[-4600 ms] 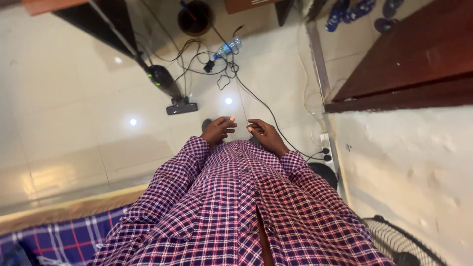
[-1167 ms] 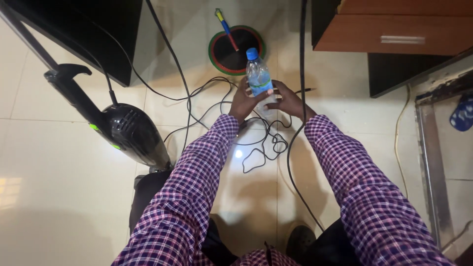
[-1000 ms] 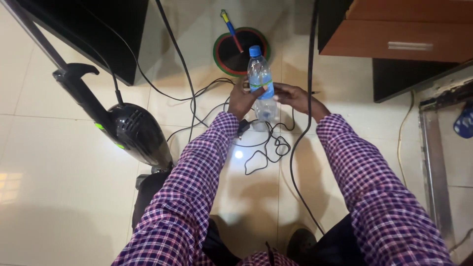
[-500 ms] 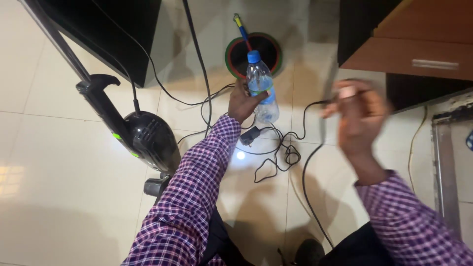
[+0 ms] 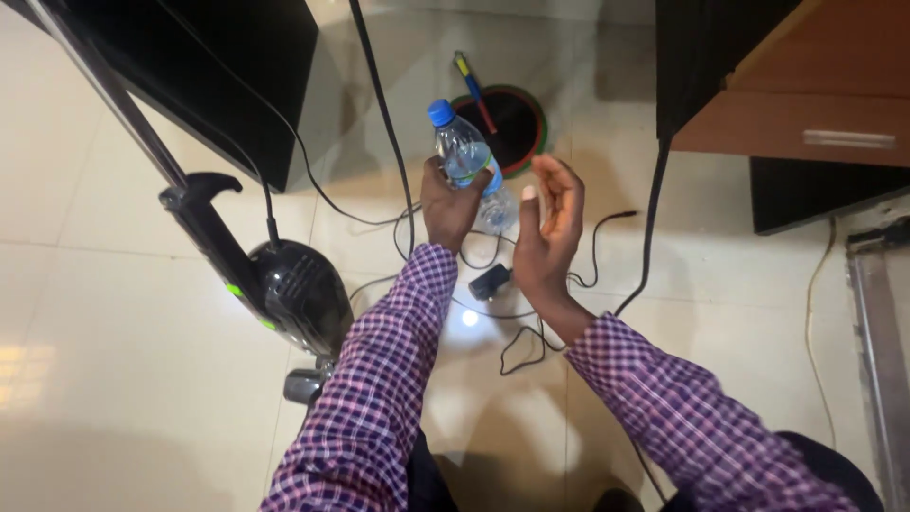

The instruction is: The recorder manipulates a vacuum cleaner, adjusts a power strip, moves a chair with clothes on it, and handles a water bottle in a bedroom.

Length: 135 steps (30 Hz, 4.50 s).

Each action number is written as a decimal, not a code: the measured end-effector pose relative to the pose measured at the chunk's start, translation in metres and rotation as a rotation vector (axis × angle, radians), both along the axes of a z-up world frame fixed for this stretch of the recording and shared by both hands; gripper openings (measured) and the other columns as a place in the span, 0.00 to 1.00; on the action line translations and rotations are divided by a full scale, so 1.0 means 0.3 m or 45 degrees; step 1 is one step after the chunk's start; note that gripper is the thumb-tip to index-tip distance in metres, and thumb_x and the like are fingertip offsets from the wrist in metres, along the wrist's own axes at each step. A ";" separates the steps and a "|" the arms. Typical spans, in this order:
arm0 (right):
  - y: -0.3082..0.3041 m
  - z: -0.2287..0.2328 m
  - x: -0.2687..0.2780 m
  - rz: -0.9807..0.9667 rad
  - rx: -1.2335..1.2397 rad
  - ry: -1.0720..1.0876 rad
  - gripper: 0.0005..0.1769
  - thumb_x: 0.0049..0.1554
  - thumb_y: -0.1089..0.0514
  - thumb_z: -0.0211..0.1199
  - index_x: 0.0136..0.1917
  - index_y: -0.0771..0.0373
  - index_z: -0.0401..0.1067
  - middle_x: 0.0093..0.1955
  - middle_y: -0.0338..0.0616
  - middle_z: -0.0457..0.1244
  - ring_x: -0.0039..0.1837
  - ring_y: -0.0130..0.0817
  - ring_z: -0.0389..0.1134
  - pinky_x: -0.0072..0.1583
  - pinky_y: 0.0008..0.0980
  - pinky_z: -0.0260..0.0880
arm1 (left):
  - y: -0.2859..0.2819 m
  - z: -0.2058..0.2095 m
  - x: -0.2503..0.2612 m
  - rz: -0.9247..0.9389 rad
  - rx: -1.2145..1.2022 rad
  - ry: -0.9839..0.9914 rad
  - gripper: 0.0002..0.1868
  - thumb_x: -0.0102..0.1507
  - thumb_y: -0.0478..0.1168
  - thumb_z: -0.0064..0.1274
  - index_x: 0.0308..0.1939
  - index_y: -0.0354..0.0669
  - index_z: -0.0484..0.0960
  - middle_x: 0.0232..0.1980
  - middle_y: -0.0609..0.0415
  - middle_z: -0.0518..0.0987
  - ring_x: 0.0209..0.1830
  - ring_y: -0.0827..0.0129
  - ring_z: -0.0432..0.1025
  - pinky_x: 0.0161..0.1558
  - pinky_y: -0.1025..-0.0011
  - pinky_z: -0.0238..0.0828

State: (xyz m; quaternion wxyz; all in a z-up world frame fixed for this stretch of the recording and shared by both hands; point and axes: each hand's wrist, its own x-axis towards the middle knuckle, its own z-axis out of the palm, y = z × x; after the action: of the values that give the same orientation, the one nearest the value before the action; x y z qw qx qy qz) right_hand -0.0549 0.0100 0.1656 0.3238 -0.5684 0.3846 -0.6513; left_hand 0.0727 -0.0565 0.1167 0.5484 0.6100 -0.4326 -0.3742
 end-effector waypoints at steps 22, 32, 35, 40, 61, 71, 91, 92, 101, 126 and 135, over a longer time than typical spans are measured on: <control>-0.504 -1.085 -0.089 -0.072 0.508 0.507 0.51 0.57 0.49 0.69 0.83 0.67 0.47 0.70 0.63 0.63 0.69 0.50 0.68 0.68 0.40 0.68 | 0.046 0.020 -0.016 0.071 0.013 -0.616 0.36 0.51 0.49 0.68 0.56 0.35 0.69 0.53 0.37 0.74 0.55 0.42 0.71 0.57 0.53 0.68; -0.638 -1.097 -0.102 -0.014 0.916 0.168 0.50 0.57 0.35 0.65 0.83 0.56 0.51 0.74 0.60 0.59 0.73 0.46 0.62 0.67 0.40 0.65 | 0.114 0.003 0.004 -0.022 0.154 -0.671 0.36 0.51 0.50 0.68 0.55 0.35 0.69 0.55 0.38 0.73 0.56 0.44 0.71 0.57 0.53 0.67; -0.688 -1.112 -0.132 0.006 0.891 0.218 0.51 0.59 0.31 0.64 0.82 0.59 0.50 0.78 0.58 0.54 0.78 0.47 0.56 0.72 0.42 0.58 | 0.142 0.033 -0.003 -0.039 0.180 -0.632 0.37 0.52 0.49 0.68 0.57 0.35 0.69 0.55 0.39 0.74 0.56 0.45 0.71 0.56 0.54 0.68; -0.697 -1.037 -0.140 0.020 0.853 0.292 0.52 0.58 0.25 0.59 0.82 0.60 0.54 0.80 0.55 0.54 0.79 0.48 0.56 0.74 0.42 0.58 | 0.161 0.057 -0.035 -0.051 0.132 -0.531 0.37 0.51 0.47 0.68 0.58 0.35 0.71 0.57 0.40 0.76 0.57 0.48 0.73 0.58 0.58 0.70; -0.834 -1.173 -0.001 -0.348 0.638 -0.293 0.17 0.52 0.59 0.77 0.53 0.66 0.79 0.48 0.39 0.71 0.50 0.28 0.70 0.54 0.29 0.70 | 0.165 0.011 -0.013 -0.037 0.158 -0.485 0.37 0.51 0.48 0.68 0.59 0.35 0.71 0.56 0.42 0.77 0.56 0.50 0.75 0.56 0.58 0.71; -0.696 -1.110 0.057 -0.316 0.902 -0.977 0.06 0.58 0.62 0.64 0.47 0.55 0.68 0.40 0.38 0.62 0.40 0.32 0.61 0.38 0.35 0.61 | 0.184 0.016 -0.019 0.069 0.178 -0.556 0.37 0.51 0.47 0.68 0.58 0.34 0.70 0.56 0.38 0.73 0.54 0.43 0.73 0.54 0.54 0.71; 0.467 0.253 -0.194 -0.374 0.425 0.567 0.26 0.64 0.51 0.59 0.71 0.67 0.67 0.58 0.56 0.68 0.55 0.47 0.70 0.57 0.39 0.70 | 0.828 0.576 -0.058 -0.301 0.184 -0.354 0.41 0.48 0.41 0.73 0.62 0.36 0.71 0.60 0.43 0.69 0.60 0.51 0.70 0.59 0.60 0.72; 0.526 0.333 -0.219 -0.360 0.512 0.548 0.31 0.57 0.51 0.66 0.69 0.67 0.67 0.55 0.55 0.69 0.49 0.44 0.70 0.53 0.39 0.71 | 0.865 0.625 -0.059 -0.316 0.334 -0.137 0.42 0.49 0.43 0.73 0.63 0.37 0.70 0.62 0.47 0.68 0.63 0.57 0.71 0.60 0.63 0.72; 0.918 1.016 -0.395 -0.342 0.995 -0.044 0.21 0.67 0.55 0.48 0.67 0.68 0.68 0.57 0.48 0.70 0.60 0.32 0.69 0.62 0.30 0.68 | 0.956 1.044 0.006 -0.340 0.765 0.564 0.37 0.62 0.50 0.59 0.71 0.41 0.66 0.68 0.48 0.73 0.67 0.61 0.69 0.69 0.62 0.62; 0.974 1.468 -0.772 -0.135 1.000 0.027 0.32 0.62 0.55 0.57 0.76 0.61 0.53 0.72 0.47 0.59 0.72 0.36 0.63 0.69 0.38 0.67 | 0.763 1.955 -0.237 -0.558 0.080 0.669 0.33 0.62 0.42 0.61 0.68 0.36 0.68 0.62 0.47 0.77 0.63 0.60 0.73 0.65 0.60 0.69; 0.816 1.926 -0.706 0.125 0.321 0.568 0.45 0.55 0.55 0.72 0.78 0.66 0.51 0.75 0.58 0.55 0.78 0.50 0.56 0.75 0.46 0.56 | 0.872 2.045 -0.443 -0.774 0.087 0.105 0.45 0.56 0.44 0.67 0.73 0.39 0.63 0.64 0.48 0.75 0.65 0.62 0.71 0.68 0.63 0.66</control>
State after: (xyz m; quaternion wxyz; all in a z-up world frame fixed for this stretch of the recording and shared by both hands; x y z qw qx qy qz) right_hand -0.2669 0.2548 0.7434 0.3304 -0.6711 0.4968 -0.4402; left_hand -0.0604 0.2052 0.7303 0.4077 0.4551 -0.5597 -0.5598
